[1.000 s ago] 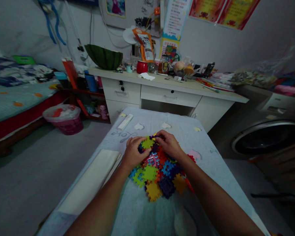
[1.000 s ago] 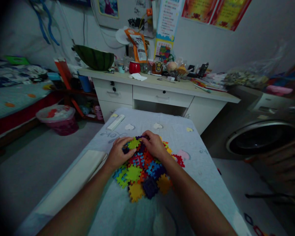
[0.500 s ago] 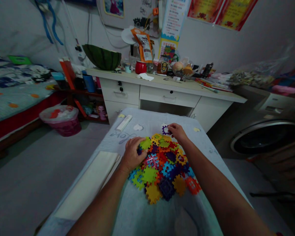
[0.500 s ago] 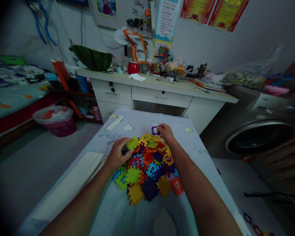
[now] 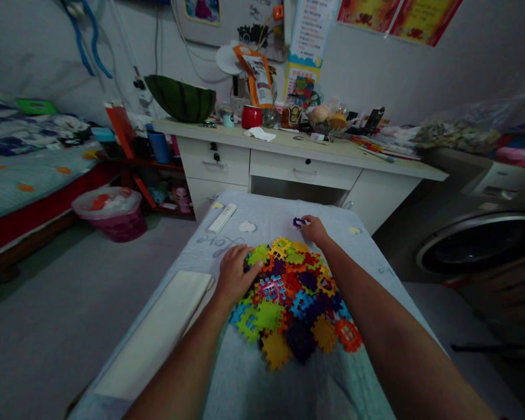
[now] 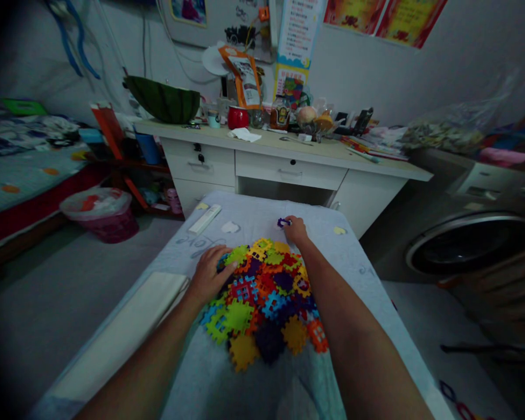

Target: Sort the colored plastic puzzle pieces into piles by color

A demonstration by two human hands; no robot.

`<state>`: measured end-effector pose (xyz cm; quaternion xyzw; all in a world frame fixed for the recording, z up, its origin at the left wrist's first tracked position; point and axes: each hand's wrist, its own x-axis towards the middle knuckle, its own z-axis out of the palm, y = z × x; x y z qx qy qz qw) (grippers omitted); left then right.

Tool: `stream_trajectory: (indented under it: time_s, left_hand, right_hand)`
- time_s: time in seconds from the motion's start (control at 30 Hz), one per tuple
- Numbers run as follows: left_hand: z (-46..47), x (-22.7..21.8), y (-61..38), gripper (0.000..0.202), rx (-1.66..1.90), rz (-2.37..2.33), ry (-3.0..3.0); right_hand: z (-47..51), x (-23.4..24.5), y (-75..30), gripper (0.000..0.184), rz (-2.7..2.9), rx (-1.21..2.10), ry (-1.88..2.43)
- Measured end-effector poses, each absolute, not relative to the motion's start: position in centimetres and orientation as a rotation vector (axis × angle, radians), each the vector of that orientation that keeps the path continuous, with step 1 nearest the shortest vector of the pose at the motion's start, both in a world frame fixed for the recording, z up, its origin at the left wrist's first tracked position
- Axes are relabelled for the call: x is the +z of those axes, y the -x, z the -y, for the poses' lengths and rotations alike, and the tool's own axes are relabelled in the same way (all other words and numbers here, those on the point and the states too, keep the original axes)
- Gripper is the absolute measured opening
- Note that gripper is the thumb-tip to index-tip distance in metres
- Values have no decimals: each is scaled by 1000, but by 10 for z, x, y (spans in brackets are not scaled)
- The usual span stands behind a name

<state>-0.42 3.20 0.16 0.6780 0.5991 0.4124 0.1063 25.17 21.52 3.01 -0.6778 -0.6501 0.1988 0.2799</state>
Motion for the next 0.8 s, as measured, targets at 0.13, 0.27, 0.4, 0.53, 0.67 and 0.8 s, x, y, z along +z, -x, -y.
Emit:
stream_trajectory:
  time_s: [0.13,0.27,0.4,0.53,0.67,0.8]
  left_hand:
    - [-33,0,3,36,1195,-1763,-1987]
    - [-32,3,3,37,1175,-1748,-1981]
    - [-31,4,3,36,1189,-1723,-1955]
    - [-31,5,4,36,1183,-1693,-1954]
    - [-31,5,5,38,1179,-1695,-1941]
    - [-32,3,6,39,1177,-1709,-1941]
  right_hand:
    - [-210,28,-249,23,1969,497,1773]
    - [-209,30,-249,30,2039,474,1756]
    - [-213,35,-251,26,1971,499,1729]
    - [-221,40,-249,14,1816,618,1665]
    - [-230,38,-244,10,1657,750,1618]
    - [-235,29,-245,12,1589,774,1596]
